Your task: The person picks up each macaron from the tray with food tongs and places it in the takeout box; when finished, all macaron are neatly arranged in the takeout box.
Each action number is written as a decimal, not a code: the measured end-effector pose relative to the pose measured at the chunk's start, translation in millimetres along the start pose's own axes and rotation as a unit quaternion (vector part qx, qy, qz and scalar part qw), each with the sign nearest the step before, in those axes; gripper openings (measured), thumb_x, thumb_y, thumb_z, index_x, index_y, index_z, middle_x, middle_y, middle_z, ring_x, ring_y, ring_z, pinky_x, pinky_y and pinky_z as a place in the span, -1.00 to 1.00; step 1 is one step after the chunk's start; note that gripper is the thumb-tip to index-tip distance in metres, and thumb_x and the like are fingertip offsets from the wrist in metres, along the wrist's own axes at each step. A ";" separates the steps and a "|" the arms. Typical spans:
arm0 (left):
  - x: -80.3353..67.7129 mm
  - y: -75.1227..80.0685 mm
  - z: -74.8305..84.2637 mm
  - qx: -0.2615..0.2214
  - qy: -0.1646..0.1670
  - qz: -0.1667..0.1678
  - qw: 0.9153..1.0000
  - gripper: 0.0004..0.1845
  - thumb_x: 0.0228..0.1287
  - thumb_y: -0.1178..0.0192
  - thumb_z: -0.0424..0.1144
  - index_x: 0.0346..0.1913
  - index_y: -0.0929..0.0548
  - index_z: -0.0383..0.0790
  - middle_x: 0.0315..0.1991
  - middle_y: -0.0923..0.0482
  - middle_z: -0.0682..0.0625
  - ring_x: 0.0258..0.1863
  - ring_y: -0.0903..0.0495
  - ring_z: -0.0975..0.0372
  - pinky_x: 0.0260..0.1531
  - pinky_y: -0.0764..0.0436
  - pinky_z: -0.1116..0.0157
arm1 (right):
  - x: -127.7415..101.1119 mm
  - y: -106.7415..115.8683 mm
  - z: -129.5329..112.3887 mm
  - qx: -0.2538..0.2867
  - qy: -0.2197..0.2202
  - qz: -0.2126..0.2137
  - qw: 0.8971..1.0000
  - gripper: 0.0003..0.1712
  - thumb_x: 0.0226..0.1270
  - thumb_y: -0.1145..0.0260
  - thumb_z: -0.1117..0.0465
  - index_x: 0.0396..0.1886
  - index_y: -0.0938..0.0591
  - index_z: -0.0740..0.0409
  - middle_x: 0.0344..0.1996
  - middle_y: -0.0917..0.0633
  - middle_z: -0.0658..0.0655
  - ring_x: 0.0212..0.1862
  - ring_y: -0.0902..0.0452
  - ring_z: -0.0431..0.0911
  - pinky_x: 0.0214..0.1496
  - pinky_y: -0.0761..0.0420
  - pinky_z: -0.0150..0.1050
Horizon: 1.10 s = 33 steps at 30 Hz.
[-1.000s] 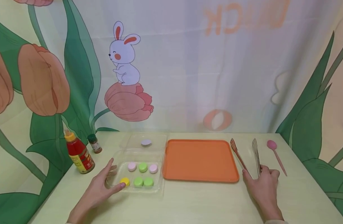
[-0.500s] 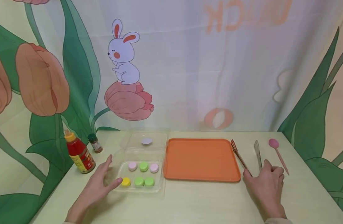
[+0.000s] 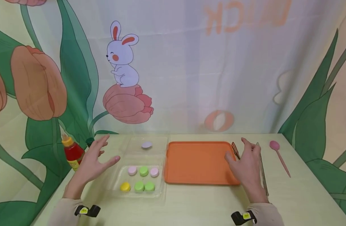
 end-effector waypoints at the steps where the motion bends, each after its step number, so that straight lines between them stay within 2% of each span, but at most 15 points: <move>1: 4.5 -1.9 -1.3 -0.004 0.005 -0.002 1.000 0.10 0.17 -0.38 0.38 0.68 -0.04 0.23 0.61 -0.10 -0.13 0.43 -0.35 -0.07 0.24 -0.57 -0.18 | 1.4 -6.4 -9.4 0.014 0.010 -0.002 1.000 -0.02 0.39 -0.41 -0.08 0.61 -0.20 0.24 0.33 -0.25 0.49 0.23 -0.34 0.31 0.10 -0.50 0.26; 5: 17.5 -14.0 -11.0 -0.037 0.019 -0.015 0.999 0.10 0.20 -0.36 0.37 0.68 0.02 0.28 0.60 -0.12 -0.13 0.45 -0.36 -0.09 0.25 -0.55 -0.21 | 3.9 -35.4 -44.2 0.080 0.045 -0.021 0.996 0.06 0.39 -0.43 -0.05 0.66 -0.08 0.15 0.36 -0.32 0.36 0.27 -0.42 0.24 0.15 -0.54 0.16; 9: 20.0 -27.5 -23.2 -0.059 0.041 -0.035 0.997 0.14 0.19 -0.35 0.39 0.69 0.08 0.29 0.60 -0.13 -0.15 0.47 -0.35 -0.12 0.27 -0.53 -0.22 | 3.9 -65.6 -73.3 0.141 0.057 -0.072 0.986 0.14 0.39 -0.44 -0.08 0.70 0.06 -0.02 0.44 -0.30 0.24 0.36 -0.41 0.21 0.22 -0.57 0.17; 12: 19.2 -34.5 -30.6 -0.069 0.060 -0.055 0.994 0.17 0.19 -0.33 0.42 0.69 0.14 0.26 0.61 -0.12 -0.19 0.48 -0.33 -0.16 0.28 -0.51 -0.23 | 2.8 -86.6 -92.4 0.177 0.057 -0.109 0.977 0.12 0.39 -0.45 -0.08 0.70 0.05 -0.09 0.47 -0.30 0.19 0.37 -0.42 0.19 0.25 -0.57 0.17; 16: 19.3 -44.1 -41.2 -0.087 0.088 -0.079 0.989 0.18 0.22 -0.31 0.41 0.71 0.16 0.19 0.62 -0.09 -0.20 0.51 -0.29 -0.18 0.33 -0.46 -0.23 | -1.1 -115.5 -111.5 0.206 0.053 -0.146 0.966 0.07 0.39 -0.46 -0.04 0.69 -0.01 -0.09 0.47 -0.33 0.15 0.38 -0.44 0.18 0.28 -0.58 0.15; 22: 17.3 -58.3 -59.0 -0.065 0.140 -0.099 0.983 0.27 0.13 -0.27 0.53 0.71 0.15 0.08 0.64 -0.07 -0.16 0.54 -0.25 -0.12 0.38 -0.38 -0.27 | -11.9 -155.0 -126.5 0.208 0.052 -0.180 0.960 0.00 0.37 -0.47 -0.01 0.65 -0.13 0.00 0.37 -0.43 0.17 0.29 -0.54 0.14 0.25 -0.63 0.10; 25: 16.6 -61.8 -61.7 -0.066 0.145 -0.103 0.982 0.25 0.10 -0.27 0.55 0.70 0.05 0.07 0.62 -0.13 -0.16 0.53 -0.27 -0.11 0.38 -0.37 -0.27 | -16.1 -168.3 -127.9 0.206 0.045 -0.184 0.960 -0.01 0.35 -0.49 -0.02 0.63 -0.18 0.00 0.36 -0.46 0.21 0.26 -0.56 0.14 0.21 -0.66 0.08; 28: 15.9 -64.4 -61.6 -0.073 0.145 -0.107 0.981 0.16 0.15 -0.30 0.49 0.68 -0.05 0.07 0.59 -0.19 -0.13 0.53 -0.28 -0.09 0.39 -0.38 -0.24 | -18.8 -178.4 -127.8 0.210 0.040 -0.187 0.959 0.00 0.35 -0.50 0.00 0.63 -0.18 0.05 0.37 -0.45 0.28 0.26 -0.56 0.14 0.20 -0.68 0.05; 33: 15.2 -68.7 -62.9 -0.080 0.153 -0.109 0.979 0.18 0.17 -0.29 0.48 0.68 -0.02 0.00 0.57 -0.24 -0.11 0.54 -0.27 -0.08 0.42 -0.38 -0.19 | -19.5 -188.8 -127.9 0.226 0.036 -0.196 0.953 -0.04 0.35 -0.50 0.06 0.61 -0.21 0.10 0.37 -0.46 0.31 0.24 -0.58 0.16 0.17 -0.70 0.00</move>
Point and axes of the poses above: each hand's wrist, its own x-axis towards the middle knuckle, its own y-axis out of the back of the hand, z = x × y, the point moved 5 cm from there along x, towards the middle knuckle
